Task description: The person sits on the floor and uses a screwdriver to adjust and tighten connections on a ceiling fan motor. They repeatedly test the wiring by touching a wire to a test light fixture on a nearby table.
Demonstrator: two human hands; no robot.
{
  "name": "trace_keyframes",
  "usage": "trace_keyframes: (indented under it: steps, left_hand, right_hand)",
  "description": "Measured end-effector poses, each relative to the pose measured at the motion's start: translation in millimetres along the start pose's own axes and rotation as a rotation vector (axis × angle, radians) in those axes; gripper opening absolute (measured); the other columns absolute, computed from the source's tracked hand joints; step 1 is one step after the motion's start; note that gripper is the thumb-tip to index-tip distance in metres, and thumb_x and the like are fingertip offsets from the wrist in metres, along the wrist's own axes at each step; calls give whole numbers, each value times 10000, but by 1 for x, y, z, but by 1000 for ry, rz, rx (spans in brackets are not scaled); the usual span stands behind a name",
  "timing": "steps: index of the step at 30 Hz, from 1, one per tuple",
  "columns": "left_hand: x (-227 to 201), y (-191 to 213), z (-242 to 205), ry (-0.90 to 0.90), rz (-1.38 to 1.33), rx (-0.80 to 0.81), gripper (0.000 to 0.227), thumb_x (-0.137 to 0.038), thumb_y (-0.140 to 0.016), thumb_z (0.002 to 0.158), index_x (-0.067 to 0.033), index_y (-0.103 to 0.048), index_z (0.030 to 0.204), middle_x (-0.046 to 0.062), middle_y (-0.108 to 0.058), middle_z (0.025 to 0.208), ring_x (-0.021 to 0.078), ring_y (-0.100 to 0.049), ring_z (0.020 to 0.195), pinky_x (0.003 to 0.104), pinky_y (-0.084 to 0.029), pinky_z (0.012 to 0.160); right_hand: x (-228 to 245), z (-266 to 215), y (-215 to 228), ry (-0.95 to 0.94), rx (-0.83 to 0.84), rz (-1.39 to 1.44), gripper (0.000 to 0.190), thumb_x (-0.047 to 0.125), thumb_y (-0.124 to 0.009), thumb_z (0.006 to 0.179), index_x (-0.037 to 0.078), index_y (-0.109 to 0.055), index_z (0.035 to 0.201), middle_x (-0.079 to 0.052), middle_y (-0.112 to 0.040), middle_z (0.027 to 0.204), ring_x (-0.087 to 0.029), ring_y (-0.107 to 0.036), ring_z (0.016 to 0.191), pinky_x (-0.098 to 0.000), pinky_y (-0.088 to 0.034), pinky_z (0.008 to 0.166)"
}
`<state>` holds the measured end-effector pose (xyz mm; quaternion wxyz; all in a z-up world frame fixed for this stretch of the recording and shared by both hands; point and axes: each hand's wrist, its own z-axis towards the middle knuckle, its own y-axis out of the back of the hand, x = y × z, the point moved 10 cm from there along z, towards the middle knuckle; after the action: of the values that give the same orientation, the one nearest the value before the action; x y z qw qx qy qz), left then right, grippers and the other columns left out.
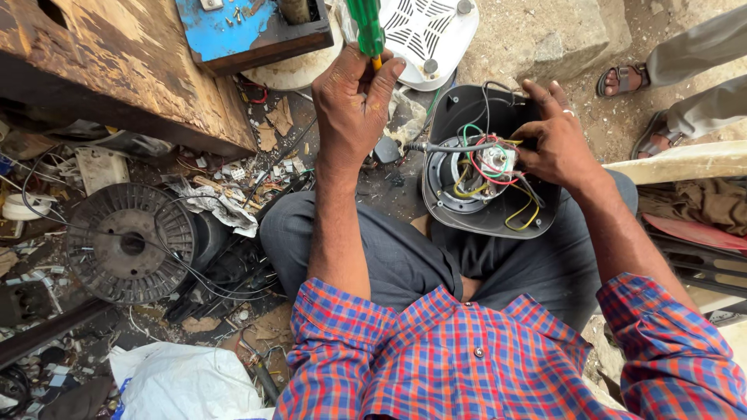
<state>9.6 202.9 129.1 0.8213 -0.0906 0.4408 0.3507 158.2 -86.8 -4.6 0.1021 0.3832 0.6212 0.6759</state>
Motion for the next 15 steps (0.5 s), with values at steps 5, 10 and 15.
trace_keyframes:
  steps: [5,10,15]
  left_hand:
    - [0,1,0,7,4,1,161,-192,-741,1033,-45,-682,1059,37,-713,837,102,-701,725,255,-563,629]
    - [0,1,0,11,-1,2,169,-194,-747,1029,-42,-677,1054,35,-712,833,99,-706,730,255,-570,635]
    - [3,0,-1,12,-5,5,162,-194,-749,1032,-49,-680,1051,34,-716,841,98,-710,737,253,-579,644]
  right_hand:
    - [3,0,-1,13,0,47,288,271,-841,751,182,-820,1024,-108,-296,1732,-498,-163,1580,-600,-238,1249]
    - [2,-2,0,1,-2,-34,245,251,-829,780,180,-827,1014,-103,-302,1744,-502,-166,1595,-583,-259,1258]
    - [2,-2,-3,11,9,41,289,275,-847,744,157,-812,1006,-126,-276,1733,-495,-182,1583,-581,-257,1248]
